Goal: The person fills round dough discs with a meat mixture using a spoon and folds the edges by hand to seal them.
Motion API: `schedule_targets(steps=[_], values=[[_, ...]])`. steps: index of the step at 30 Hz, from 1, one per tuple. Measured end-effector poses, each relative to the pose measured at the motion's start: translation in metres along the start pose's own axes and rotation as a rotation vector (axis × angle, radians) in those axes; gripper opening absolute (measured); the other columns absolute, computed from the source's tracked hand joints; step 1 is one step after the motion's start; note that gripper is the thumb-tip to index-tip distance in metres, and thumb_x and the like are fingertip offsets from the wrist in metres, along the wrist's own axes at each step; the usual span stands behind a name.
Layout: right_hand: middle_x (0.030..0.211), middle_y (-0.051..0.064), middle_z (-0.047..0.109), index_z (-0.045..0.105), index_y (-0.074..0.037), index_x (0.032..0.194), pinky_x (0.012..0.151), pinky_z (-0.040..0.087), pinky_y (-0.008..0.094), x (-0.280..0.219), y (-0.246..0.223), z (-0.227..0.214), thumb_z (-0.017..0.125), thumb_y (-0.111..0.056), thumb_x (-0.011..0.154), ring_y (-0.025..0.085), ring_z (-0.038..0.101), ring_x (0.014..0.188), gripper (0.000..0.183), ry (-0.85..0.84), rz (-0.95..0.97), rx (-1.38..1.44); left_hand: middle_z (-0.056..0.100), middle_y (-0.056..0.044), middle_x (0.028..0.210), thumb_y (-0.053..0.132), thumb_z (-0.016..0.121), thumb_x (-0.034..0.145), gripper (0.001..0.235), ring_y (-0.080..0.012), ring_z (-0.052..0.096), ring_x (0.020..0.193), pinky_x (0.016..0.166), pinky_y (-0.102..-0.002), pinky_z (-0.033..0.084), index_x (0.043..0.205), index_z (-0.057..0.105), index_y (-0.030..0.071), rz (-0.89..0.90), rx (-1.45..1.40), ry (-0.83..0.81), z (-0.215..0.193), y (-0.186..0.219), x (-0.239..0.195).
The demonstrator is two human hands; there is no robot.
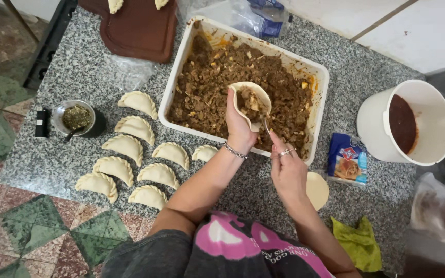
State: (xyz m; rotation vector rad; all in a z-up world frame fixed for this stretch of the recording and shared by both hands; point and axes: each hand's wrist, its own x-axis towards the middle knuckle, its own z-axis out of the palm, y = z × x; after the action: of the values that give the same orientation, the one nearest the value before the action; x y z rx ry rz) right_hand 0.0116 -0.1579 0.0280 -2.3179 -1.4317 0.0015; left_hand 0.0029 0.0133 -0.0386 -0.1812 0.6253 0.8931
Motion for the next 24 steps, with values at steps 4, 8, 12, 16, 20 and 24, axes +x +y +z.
schedule_targets(steps=[4, 8, 12, 16, 20, 24], values=[[0.095, 0.003, 0.065, 0.059, -0.034, 0.147, 0.062, 0.056, 0.045, 0.0, -0.007, -0.008, 0.044, -0.026, 0.11, 0.033, 0.068, 0.083, 0.041, 0.022, -0.034, -0.072, 0.07, 0.003, 0.116, 0.061, 0.069, 0.093, 0.049, -0.015, 0.066, 0.107, 0.097, -0.036, 0.055, 0.118, 0.066, 0.019, -0.022, 0.012, -0.035, 0.006, 0.008, -0.01], [0.096, 0.001, 0.061, 0.057, -0.038, 0.149, 0.062, 0.057, 0.045, -0.004, -0.006, -0.001, 0.042, -0.028, 0.111, 0.03, 0.067, 0.078, 0.043, 0.02, -0.042, -0.21, 0.068, 0.001, 0.121, 0.061, 0.068, 0.093, 0.052, -0.0148, 0.063, 0.113, 0.102, -0.038, 0.051, 0.123, 0.064, 0.018, -0.033, 0.006, -0.025, 0.006, 0.004, -0.009], [0.098, 0.002, 0.061, 0.057, -0.037, 0.149, 0.061, 0.056, 0.045, -0.01, -0.002, 0.011, 0.045, -0.026, 0.109, 0.03, 0.068, 0.076, 0.043, -0.017, -0.054, -0.196, 0.07, -0.002, 0.122, 0.062, 0.072, 0.089, 0.058, -0.0184, 0.064, 0.115, 0.104, -0.04, 0.051, 0.122, 0.066, 0.014, -0.019, -0.003, 0.045, 0.012, 0.006, -0.016], [0.095, 0.003, 0.061, 0.06, -0.034, 0.145, 0.06, 0.057, 0.044, -0.007, -0.004, 0.008, 0.05, -0.028, 0.107, 0.031, 0.069, 0.08, 0.04, -0.027, -0.089, -0.127, 0.071, -0.005, 0.121, 0.061, 0.072, 0.089, 0.061, -0.0186, 0.065, 0.112, 0.104, -0.038, 0.052, 0.123, 0.065, 0.01, 0.055, 0.055, 0.117, 0.01, 0.002, -0.006], [0.096, 0.005, 0.069, 0.059, -0.03, 0.149, 0.055, 0.054, 0.032, -0.002, -0.006, 0.002, 0.047, -0.019, 0.109, 0.019, 0.064, 0.066, 0.043, -0.14, 0.103, 0.183, 0.069, -0.007, 0.12, 0.062, 0.072, 0.088, 0.065, -0.0208, 0.065, 0.113, 0.104, -0.041, 0.051, 0.126, 0.064, 0.01, 0.075, 0.119, 0.128, 0.011, 0.008, -0.008], [0.108, 0.017, 0.072, 0.064, -0.021, 0.144, 0.071, 0.058, 0.046, 0.003, -0.016, -0.014, 0.049, -0.018, 0.109, 0.039, 0.071, 0.089, 0.038, 0.024, 0.046, 0.304, 0.072, -0.008, 0.119, 0.062, 0.07, 0.09, 0.062, -0.0259, 0.07, 0.11, 0.097, -0.045, 0.057, 0.126, 0.067, 0.012, -0.037, 0.039, 0.02, -0.008, 0.001, 0.012]])
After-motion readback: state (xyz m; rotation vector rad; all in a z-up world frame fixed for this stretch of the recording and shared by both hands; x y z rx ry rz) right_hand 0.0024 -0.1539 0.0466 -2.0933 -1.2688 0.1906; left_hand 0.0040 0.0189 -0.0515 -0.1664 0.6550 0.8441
